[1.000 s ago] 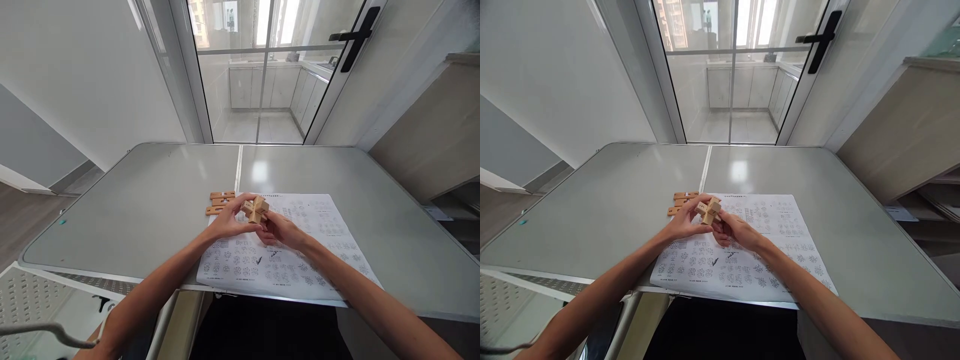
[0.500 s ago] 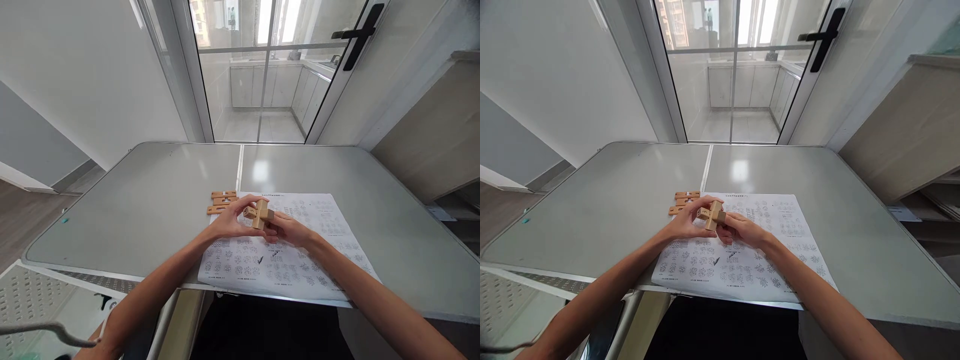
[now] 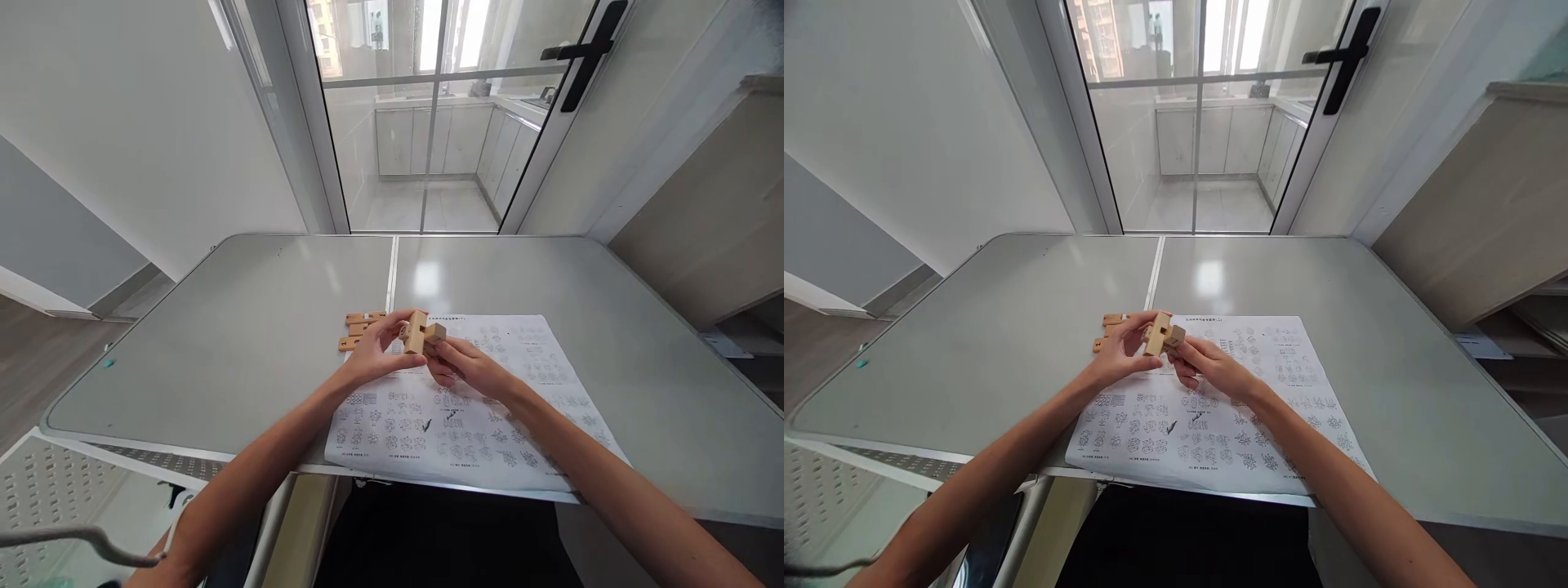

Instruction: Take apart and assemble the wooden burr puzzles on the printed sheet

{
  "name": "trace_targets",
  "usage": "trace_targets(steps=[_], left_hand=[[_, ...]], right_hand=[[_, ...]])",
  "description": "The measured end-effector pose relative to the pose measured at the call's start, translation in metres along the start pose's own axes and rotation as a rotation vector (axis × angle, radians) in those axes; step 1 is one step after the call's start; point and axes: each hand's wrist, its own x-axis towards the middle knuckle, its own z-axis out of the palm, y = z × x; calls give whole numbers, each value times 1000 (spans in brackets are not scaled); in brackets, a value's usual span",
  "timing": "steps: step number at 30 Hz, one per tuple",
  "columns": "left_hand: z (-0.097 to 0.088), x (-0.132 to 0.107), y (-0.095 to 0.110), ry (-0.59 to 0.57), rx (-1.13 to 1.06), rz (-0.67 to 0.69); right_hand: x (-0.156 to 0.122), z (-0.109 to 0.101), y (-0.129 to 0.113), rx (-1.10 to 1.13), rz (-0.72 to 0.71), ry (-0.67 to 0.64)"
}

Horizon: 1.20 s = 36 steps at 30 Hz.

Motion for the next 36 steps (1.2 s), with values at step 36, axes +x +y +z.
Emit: trace_targets(steps=[36], left_hand=[[-3, 2, -4, 97, 857, 367]], right_hand=[[8, 7, 4, -640, -134, 469]])
